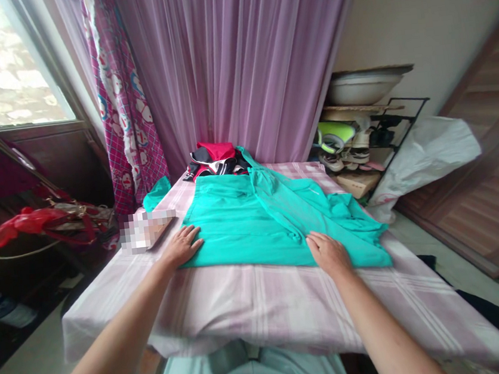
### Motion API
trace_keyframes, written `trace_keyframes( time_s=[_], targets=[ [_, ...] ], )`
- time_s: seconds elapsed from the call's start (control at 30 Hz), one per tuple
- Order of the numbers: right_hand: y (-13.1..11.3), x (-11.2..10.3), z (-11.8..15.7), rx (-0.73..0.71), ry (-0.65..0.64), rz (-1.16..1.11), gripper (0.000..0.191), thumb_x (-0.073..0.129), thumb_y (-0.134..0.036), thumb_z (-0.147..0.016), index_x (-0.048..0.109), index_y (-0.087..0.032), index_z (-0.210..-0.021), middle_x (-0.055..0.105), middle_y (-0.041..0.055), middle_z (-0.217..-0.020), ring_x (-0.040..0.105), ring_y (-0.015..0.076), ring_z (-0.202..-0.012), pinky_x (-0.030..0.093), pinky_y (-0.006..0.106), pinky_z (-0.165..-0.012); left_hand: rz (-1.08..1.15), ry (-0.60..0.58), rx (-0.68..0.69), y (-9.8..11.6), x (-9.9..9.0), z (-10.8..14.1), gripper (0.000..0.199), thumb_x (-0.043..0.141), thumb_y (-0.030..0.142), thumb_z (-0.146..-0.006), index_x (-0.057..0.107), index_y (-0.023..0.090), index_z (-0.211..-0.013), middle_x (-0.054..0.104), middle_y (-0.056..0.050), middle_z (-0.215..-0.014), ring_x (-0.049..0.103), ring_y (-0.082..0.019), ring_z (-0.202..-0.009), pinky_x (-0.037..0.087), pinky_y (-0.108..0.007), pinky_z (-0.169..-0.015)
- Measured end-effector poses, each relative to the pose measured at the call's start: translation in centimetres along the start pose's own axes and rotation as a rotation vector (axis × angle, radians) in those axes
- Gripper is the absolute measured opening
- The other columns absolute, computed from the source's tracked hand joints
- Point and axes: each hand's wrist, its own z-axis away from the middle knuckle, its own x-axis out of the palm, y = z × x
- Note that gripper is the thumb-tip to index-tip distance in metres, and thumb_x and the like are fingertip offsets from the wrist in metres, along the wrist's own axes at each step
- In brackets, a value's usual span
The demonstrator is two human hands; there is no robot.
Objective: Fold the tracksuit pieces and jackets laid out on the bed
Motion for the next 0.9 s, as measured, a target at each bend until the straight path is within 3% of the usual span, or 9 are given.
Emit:
trace_keyframes(
  time_s=[0.2,0.6,0.73,0.9],
  targets=[
    [0.2,0.1,0.0,0.005,-0.009,-0.018,0.041,0.037,-0.030,-0.097,0.073,-0.021,-0.113,0.069,0.0085,-0.127,0.061,0.0207,-0.119,0.045,0.034,-0.101,0.023,0.054,0.012,0.3,-0.2,0.2,0.058,0.036,0.056,-0.094,0.056,0.021,-0.137,0.059,-0.012,-0.140,0.046,-0.029,-0.136,0.034,-0.052,-0.116],
    [0.1,-0.1,0.0,0.017,-0.004,-0.011,0.040,0.038,-0.029,-0.097,0.073,-0.020,-0.112,0.069,0.0092,-0.126,0.062,0.0208,-0.117,0.045,0.033,-0.101,0.013,0.035,0.022,0.7,-0.7,0.4,0.067,0.030,0.061,-0.094,0.056,0.016,-0.136,0.056,-0.014,-0.142,0.046,-0.029,-0.136,0.033,-0.047,-0.118],
    [0.0,-0.3,-0.1,0.021,-0.015,-0.019,0.039,0.038,-0.029,-0.096,0.074,-0.021,-0.111,0.069,0.0073,-0.126,0.063,0.0202,-0.116,0.045,0.031,-0.099,0.023,0.033,0.026,0.3,-0.4,0.2,0.062,0.033,0.060,-0.094,0.055,0.021,-0.136,0.058,-0.012,-0.140,0.047,-0.028,-0.135,0.034,-0.049,-0.116],
    [1.8,-1.6,-1.6,0.162,-0.029,-0.006,0.043,0.036,-0.033,-0.096,0.073,-0.025,-0.116,0.074,0.0066,-0.115,0.067,0.0226,-0.101,0.049,0.032,-0.086,0.023,0.058,0.009,-0.5,0.5,0.0,0.059,0.036,0.059,-0.093,0.057,0.023,-0.134,0.059,-0.011,-0.139,0.047,-0.030,-0.135,0.035,-0.052,-0.115]
  ],
)
